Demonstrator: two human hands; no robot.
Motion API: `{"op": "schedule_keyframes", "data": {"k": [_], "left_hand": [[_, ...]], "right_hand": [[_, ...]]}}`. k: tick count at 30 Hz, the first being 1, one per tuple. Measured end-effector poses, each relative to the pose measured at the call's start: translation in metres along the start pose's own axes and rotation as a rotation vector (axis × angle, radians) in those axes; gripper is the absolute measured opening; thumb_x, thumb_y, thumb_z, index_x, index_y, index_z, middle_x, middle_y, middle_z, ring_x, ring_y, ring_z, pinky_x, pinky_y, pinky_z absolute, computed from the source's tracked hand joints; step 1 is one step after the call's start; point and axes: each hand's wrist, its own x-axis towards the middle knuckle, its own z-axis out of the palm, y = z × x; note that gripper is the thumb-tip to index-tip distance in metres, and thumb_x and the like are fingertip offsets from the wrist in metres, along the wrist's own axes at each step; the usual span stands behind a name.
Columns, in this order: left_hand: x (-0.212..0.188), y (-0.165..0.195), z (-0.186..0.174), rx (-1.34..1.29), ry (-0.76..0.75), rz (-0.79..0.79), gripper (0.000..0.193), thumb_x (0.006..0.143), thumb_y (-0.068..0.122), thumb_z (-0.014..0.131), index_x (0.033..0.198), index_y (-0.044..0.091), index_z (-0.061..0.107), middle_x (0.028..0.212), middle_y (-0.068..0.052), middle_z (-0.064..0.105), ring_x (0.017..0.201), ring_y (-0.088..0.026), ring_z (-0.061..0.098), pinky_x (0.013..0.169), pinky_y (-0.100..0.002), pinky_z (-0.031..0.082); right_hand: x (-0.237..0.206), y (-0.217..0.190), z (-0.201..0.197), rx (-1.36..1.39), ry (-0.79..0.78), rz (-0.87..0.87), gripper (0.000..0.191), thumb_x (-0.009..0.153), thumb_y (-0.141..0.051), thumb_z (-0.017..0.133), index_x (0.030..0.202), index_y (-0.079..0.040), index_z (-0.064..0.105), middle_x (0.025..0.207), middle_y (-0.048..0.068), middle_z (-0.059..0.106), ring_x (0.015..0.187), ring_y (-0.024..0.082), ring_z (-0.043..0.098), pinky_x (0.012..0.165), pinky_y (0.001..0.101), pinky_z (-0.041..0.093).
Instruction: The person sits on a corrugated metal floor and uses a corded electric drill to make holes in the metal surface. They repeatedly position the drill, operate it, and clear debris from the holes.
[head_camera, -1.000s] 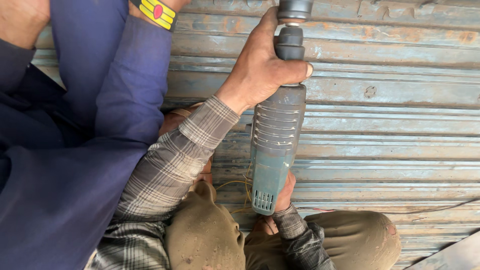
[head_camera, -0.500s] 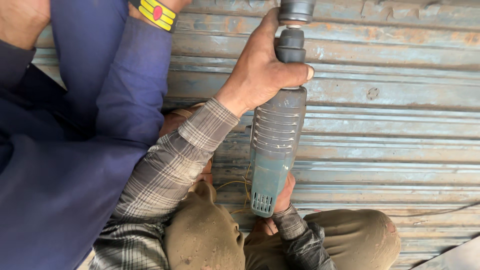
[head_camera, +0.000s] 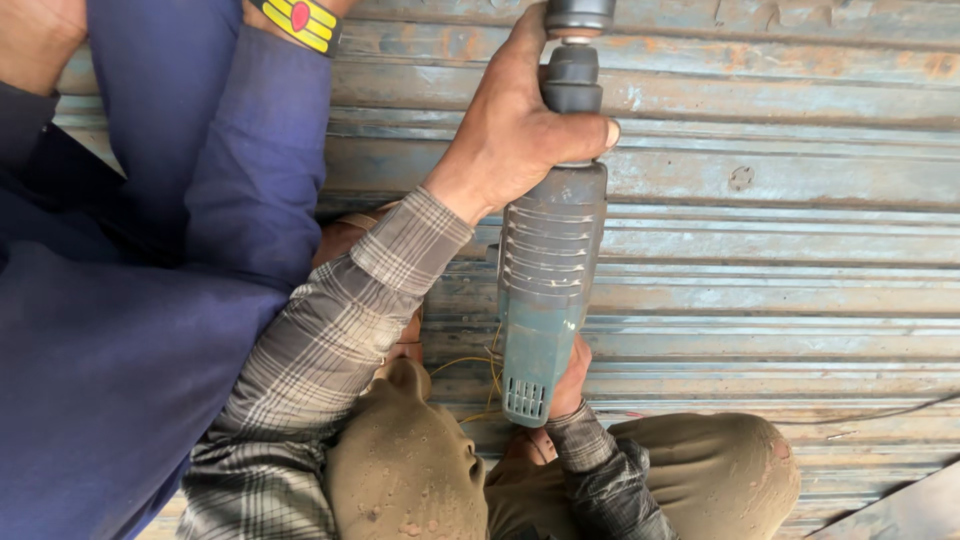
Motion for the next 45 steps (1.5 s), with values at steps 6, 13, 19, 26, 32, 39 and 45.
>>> {"op": "schedule_keyframes", "data": {"k": [6, 13, 19, 26, 32, 39, 45], "left_hand": [[0.0, 0.0, 0.001, -0.016, -0.008, 0.017, 0.08, 0.083, 0.012, 0.084, 0.148, -0.001, 0.038, 0.104, -0.007, 0.063, 0.088, -0.015, 0.07, 0.079, -0.034, 0.066], [0.001, 0.001, 0.001, -0.063, -0.019, -0.036, 0.082, 0.082, 0.011, 0.083, 0.149, -0.002, 0.038, 0.102, -0.007, 0.062, 0.083, -0.016, 0.071, 0.074, -0.034, 0.066], [-0.001, 0.001, 0.001, -0.019, -0.014, -0.011, 0.087, 0.083, 0.012, 0.083, 0.153, -0.002, 0.033, 0.099, -0.006, 0.065, 0.083, -0.014, 0.071, 0.076, -0.033, 0.066], [0.0, -0.002, 0.001, -0.007, -0.021, 0.049, 0.084, 0.086, 0.012, 0.085, 0.152, -0.001, 0.035, 0.102, -0.006, 0.064, 0.087, -0.015, 0.071, 0.08, -0.034, 0.066], [0.002, 0.0, 0.002, 0.016, -0.031, 0.032, 0.08, 0.084, 0.012, 0.084, 0.148, 0.0, 0.038, 0.098, -0.005, 0.061, 0.083, -0.016, 0.07, 0.076, -0.034, 0.065], [0.001, 0.003, 0.002, -0.025, -0.011, 0.024, 0.081, 0.083, 0.011, 0.084, 0.148, 0.0, 0.037, 0.099, -0.006, 0.064, 0.084, -0.016, 0.071, 0.075, -0.034, 0.065], [0.001, 0.002, 0.001, -0.014, -0.028, 0.026, 0.081, 0.084, 0.011, 0.083, 0.149, -0.001, 0.037, 0.099, -0.006, 0.064, 0.083, -0.015, 0.071, 0.075, -0.033, 0.065]], "right_hand": [[0.001, 0.001, 0.0, 0.046, 0.019, -0.004, 0.026, 0.08, -0.01, 0.076, 0.104, -0.003, 0.068, 0.091, 0.009, 0.071, 0.078, 0.026, 0.071, 0.068, 0.0365, 0.055], [0.0, 0.002, 0.0, 0.043, -0.004, 0.008, 0.026, 0.08, -0.009, 0.076, 0.105, -0.004, 0.07, 0.093, 0.01, 0.073, 0.078, 0.027, 0.071, 0.068, 0.0363, 0.056], [0.001, 0.001, -0.001, 0.019, -0.005, -0.064, 0.028, 0.081, -0.009, 0.076, 0.107, -0.004, 0.069, 0.097, 0.011, 0.073, 0.082, 0.029, 0.071, 0.071, 0.0381, 0.056], [0.004, -0.006, -0.005, 0.031, -0.029, 0.005, 0.026, 0.08, -0.01, 0.077, 0.105, -0.006, 0.071, 0.093, 0.01, 0.072, 0.079, 0.028, 0.071, 0.068, 0.0372, 0.056], [0.008, -0.012, -0.008, 0.084, -0.002, -0.016, 0.03, 0.08, -0.013, 0.078, 0.108, -0.005, 0.069, 0.095, 0.011, 0.071, 0.081, 0.028, 0.071, 0.071, 0.037, 0.057], [0.008, -0.01, -0.007, 0.048, -0.013, -0.032, 0.03, 0.076, -0.012, 0.078, 0.105, -0.005, 0.07, 0.094, 0.011, 0.072, 0.08, 0.029, 0.07, 0.07, 0.0381, 0.055], [0.007, -0.01, -0.006, 0.03, -0.028, -0.07, 0.029, 0.078, -0.012, 0.078, 0.104, -0.006, 0.07, 0.095, 0.011, 0.071, 0.081, 0.029, 0.07, 0.071, 0.0387, 0.056]]}}
